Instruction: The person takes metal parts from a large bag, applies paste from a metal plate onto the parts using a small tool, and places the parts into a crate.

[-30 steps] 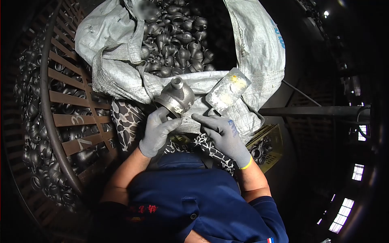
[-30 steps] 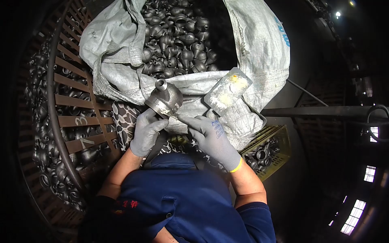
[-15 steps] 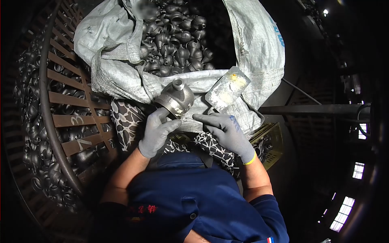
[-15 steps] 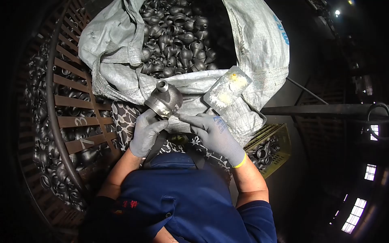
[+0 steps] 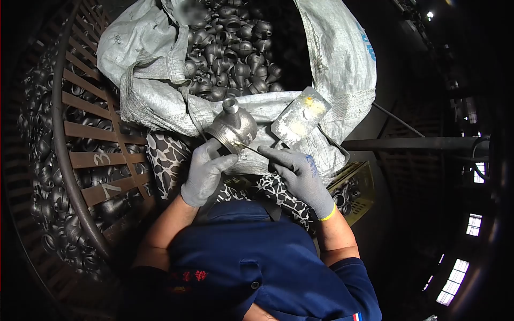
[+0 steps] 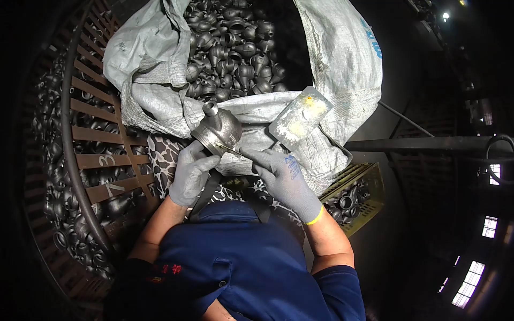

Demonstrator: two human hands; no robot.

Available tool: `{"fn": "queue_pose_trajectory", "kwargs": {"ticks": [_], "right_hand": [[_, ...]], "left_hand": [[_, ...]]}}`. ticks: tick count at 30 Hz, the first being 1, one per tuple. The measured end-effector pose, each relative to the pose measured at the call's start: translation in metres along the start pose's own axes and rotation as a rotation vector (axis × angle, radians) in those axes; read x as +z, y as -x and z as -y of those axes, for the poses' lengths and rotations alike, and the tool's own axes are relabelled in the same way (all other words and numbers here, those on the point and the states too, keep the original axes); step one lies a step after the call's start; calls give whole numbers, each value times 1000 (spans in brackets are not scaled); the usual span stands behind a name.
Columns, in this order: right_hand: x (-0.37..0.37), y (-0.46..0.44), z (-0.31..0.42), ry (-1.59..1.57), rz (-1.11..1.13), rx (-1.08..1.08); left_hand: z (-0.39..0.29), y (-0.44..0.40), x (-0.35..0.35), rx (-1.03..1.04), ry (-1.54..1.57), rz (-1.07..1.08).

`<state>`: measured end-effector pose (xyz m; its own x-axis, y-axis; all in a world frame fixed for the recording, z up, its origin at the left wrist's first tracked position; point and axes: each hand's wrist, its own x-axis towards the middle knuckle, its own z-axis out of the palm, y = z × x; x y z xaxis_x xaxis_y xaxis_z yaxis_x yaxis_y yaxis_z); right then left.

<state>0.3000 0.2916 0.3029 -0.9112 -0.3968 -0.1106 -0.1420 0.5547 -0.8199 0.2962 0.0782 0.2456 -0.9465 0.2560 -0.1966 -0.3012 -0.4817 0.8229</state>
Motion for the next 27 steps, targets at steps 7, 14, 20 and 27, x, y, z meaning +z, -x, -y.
{"fn": "queue_pose_trajectory", "kwargs": {"ticks": [7, 14, 20, 27], "right_hand": [[11, 7, -1, 72, -22, -17], [11, 9, -3, -424, 30, 360], [19, 9, -10, -541, 40, 382], [19, 6, -4, -370, 38, 259]], "left_hand": [[-2, -2, 4, 26, 109, 21], [-7, -3, 2, 28, 140, 64], [-9, -1, 6, -5, 172, 79], [-13, 0, 6, -56, 146, 113]]}}
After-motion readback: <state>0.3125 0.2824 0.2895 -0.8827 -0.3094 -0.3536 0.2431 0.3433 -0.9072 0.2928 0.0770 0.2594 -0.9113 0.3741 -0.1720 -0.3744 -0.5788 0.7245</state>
